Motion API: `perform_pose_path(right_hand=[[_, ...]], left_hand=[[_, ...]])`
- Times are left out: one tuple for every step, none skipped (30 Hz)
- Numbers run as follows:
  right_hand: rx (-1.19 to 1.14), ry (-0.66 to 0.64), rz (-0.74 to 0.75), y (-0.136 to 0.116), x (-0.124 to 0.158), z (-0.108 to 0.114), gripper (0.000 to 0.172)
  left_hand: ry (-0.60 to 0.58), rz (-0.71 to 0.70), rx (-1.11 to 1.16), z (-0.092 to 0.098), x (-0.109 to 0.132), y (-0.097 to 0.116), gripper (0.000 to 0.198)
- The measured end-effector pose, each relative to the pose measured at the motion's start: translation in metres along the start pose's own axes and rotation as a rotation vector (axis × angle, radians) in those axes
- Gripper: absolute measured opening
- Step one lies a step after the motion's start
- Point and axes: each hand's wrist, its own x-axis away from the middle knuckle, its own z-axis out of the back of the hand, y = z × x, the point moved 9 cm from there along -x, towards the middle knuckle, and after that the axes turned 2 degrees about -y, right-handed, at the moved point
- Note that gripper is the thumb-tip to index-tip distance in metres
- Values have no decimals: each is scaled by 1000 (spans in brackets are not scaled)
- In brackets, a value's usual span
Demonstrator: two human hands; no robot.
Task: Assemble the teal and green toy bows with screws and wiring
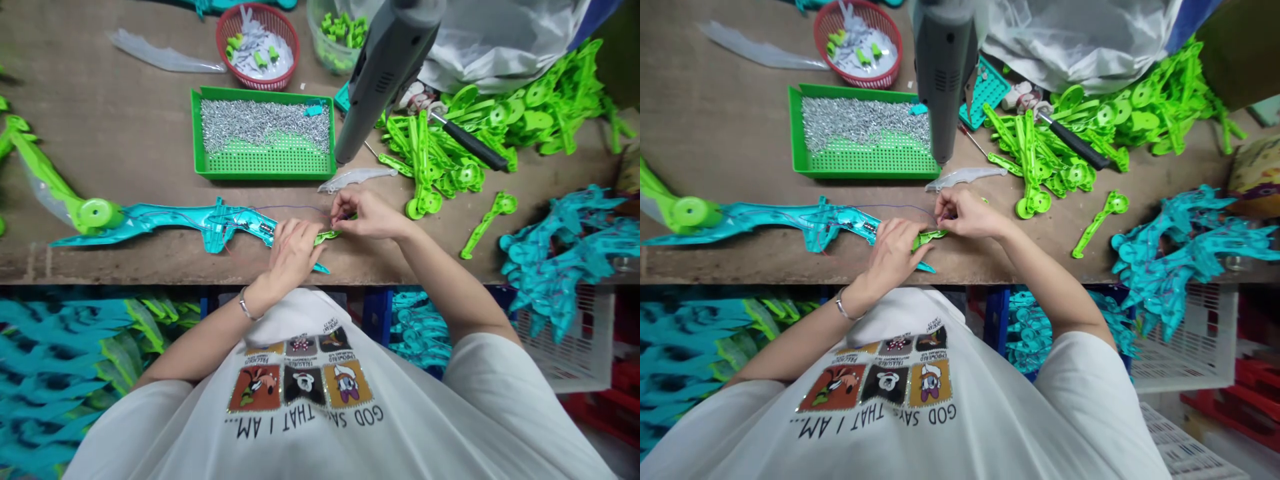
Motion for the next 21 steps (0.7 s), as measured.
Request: perform_pose_path(right_hand=[[20,-9,1,0,0,-1,22],[39,-19,4,0,-1,-2,22],[53,-26,10,0,-1,-3,22],[65,-32,15,-1,-1,-3,22],[75,-37,21,-2,-1,-3,21],[85,-41,29,-3,-1,-4,21],[96,-45,39,-5,-1,-4,20],[108,-51,50,-6,-1,-5,20],[122,-56,62,-8,-1,-6,19],[137,-63,73,-9,-1,-7,19],[150,-65,80,-10,-1,-7,18],[162,-65,84,-10,-1,-8,18],[175,-62,86,-10,-1,-7,18],[189,-60,88,-10,-1,-7,18],[203,-57,91,-10,-1,-7,17],[216,-55,96,-10,-1,-7,17],[225,-54,103,-11,-1,-7,17],[230,-53,109,-11,0,-7,18],[228,-49,114,-11,0,-7,18],[223,-46,117,-11,0,-7,18],[216,-40,117,-10,0,-6,18]], left_hand=[[-9,-11,3,-1,-1,0,21],[-14,-22,4,-2,-2,0,19],[-14,-29,2,-3,-2,1,18],[-14,-34,-2,-3,-2,1,16],[-12,-37,-6,-3,-2,1,14],[-10,-39,-10,-3,-2,1,13],[-8,-42,-14,-3,-2,1,11],[-5,-47,-18,-3,-1,1,11],[-2,-51,-20,-2,-1,1,10],[1,-55,-23,-2,-1,2,10],[3,-57,-24,-2,-1,2,9],[3,-58,-24,-1,-1,2,9],[1,-57,-20,-1,-1,1,9],[-4,-59,-12,-1,-1,1,9],[-9,-66,0,-2,-1,2,10],[-15,-80,13,-2,0,3,11],[-17,-102,25,-3,0,4,13],[-17,-131,29,-4,1,6,16],[-14,-162,20,-5,1,9,19],[-8,-196,-3,-7,2,11,23],[-3,-227,-39,-8,3,14,27]])
